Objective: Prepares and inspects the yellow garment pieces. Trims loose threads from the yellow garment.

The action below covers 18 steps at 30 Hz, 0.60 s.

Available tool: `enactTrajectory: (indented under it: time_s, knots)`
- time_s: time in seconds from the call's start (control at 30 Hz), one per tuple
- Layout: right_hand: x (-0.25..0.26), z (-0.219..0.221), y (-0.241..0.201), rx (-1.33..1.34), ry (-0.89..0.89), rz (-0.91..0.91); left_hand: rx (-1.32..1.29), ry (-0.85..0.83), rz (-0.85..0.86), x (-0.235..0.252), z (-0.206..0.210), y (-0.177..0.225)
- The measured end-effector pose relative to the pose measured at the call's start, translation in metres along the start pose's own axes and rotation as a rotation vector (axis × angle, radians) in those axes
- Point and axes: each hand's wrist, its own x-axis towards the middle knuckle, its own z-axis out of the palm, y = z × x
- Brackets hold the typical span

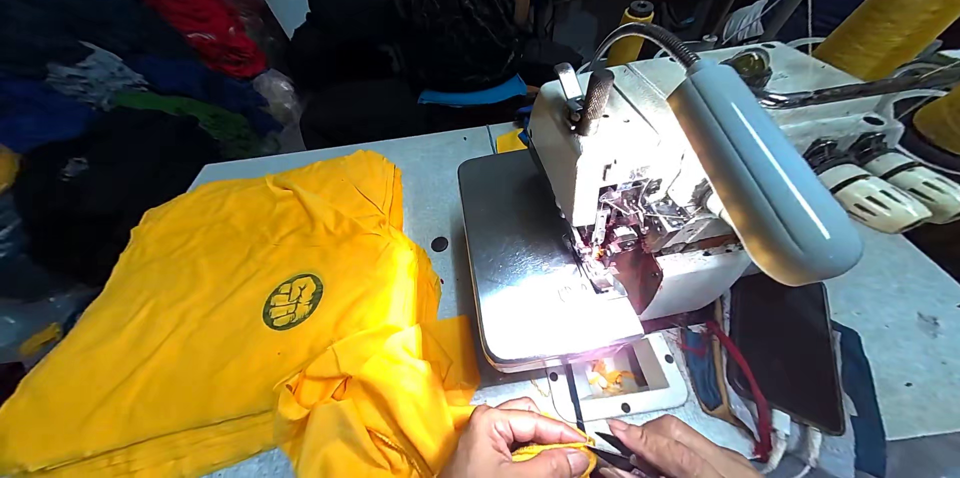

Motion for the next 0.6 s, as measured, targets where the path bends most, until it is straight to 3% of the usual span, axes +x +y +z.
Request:
enactTrajectory:
  time_s: [0.6]
  knots:
    - [0.002,-0.004,0.014,0.047,-0.081,-0.068,-0.006,-0.100,0.004,0.004,-0.006,-0.005]
